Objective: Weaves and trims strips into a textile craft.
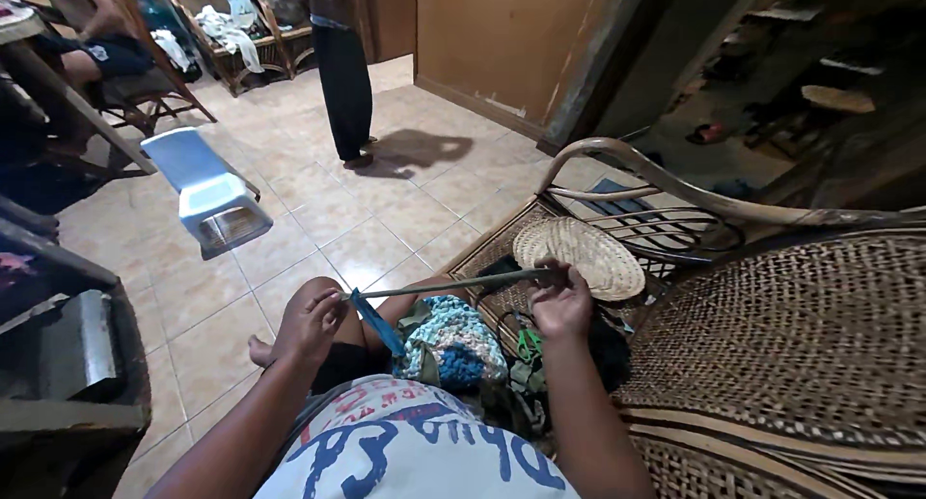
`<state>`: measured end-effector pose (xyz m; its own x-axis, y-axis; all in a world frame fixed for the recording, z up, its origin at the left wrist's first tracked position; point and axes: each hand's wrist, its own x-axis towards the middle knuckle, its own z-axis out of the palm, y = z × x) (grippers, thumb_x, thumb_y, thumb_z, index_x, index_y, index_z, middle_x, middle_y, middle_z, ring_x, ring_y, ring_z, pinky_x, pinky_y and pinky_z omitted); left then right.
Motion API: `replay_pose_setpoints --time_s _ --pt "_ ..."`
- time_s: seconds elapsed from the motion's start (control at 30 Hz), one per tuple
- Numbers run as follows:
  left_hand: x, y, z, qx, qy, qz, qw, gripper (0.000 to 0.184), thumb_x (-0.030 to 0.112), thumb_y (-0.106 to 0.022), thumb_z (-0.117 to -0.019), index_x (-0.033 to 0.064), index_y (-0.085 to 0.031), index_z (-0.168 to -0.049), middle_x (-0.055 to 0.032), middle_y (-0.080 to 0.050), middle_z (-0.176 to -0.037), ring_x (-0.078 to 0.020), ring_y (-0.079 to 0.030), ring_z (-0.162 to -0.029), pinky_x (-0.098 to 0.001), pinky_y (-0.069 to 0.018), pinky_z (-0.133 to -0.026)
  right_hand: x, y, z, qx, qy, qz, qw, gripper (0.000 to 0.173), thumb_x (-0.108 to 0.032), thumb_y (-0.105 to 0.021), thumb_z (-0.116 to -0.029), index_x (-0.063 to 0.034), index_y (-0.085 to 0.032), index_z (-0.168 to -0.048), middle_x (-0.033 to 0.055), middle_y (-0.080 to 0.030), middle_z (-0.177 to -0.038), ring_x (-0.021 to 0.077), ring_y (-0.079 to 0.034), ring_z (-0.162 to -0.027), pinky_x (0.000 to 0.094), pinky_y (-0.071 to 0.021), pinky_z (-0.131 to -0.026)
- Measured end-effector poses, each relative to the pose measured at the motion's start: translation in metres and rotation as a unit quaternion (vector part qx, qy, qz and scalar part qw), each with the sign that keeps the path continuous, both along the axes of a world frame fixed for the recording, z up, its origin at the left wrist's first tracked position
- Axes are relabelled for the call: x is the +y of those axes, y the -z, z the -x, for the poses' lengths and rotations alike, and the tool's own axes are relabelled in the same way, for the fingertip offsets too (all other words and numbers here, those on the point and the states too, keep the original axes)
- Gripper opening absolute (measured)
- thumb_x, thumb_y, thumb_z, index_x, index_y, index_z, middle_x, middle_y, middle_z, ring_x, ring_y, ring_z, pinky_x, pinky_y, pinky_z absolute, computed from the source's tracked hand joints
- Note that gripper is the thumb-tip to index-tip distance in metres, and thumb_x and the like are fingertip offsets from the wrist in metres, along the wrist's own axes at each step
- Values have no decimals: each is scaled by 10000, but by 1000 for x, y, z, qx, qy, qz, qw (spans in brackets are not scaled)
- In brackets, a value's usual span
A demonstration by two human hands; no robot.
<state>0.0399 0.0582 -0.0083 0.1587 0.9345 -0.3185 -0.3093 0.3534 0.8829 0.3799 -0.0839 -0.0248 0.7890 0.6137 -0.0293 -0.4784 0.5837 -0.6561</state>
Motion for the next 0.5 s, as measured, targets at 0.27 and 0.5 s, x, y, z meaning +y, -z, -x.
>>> replay_pose_setpoints --time_s 0.27,0.5 --pt "6 19 4 36 -6 -17 999 153 3 -542 -1023 -23 -568 -1172 -44 -652 -908 -97 -658 -783 -255 -578 -769 -17 -18 3 -120 -56 39 990 309 -119 -305 -1098 -161 -603 -1163 -93 -553 -666 -4 -462 -493 148 -437 -500" --pt "10 24 8 36 -9 -34 999 145 2 -529 -1028 -22 -564 -1167 -43 -657 -930 -101 -665 -799 -261 -581 -782 -17 -15 11 -163 -73 53 983 260 -70 -420 -999 -174 -619 -1129 -102 -534 -661 -20 -430 -489 138 -404 -487"
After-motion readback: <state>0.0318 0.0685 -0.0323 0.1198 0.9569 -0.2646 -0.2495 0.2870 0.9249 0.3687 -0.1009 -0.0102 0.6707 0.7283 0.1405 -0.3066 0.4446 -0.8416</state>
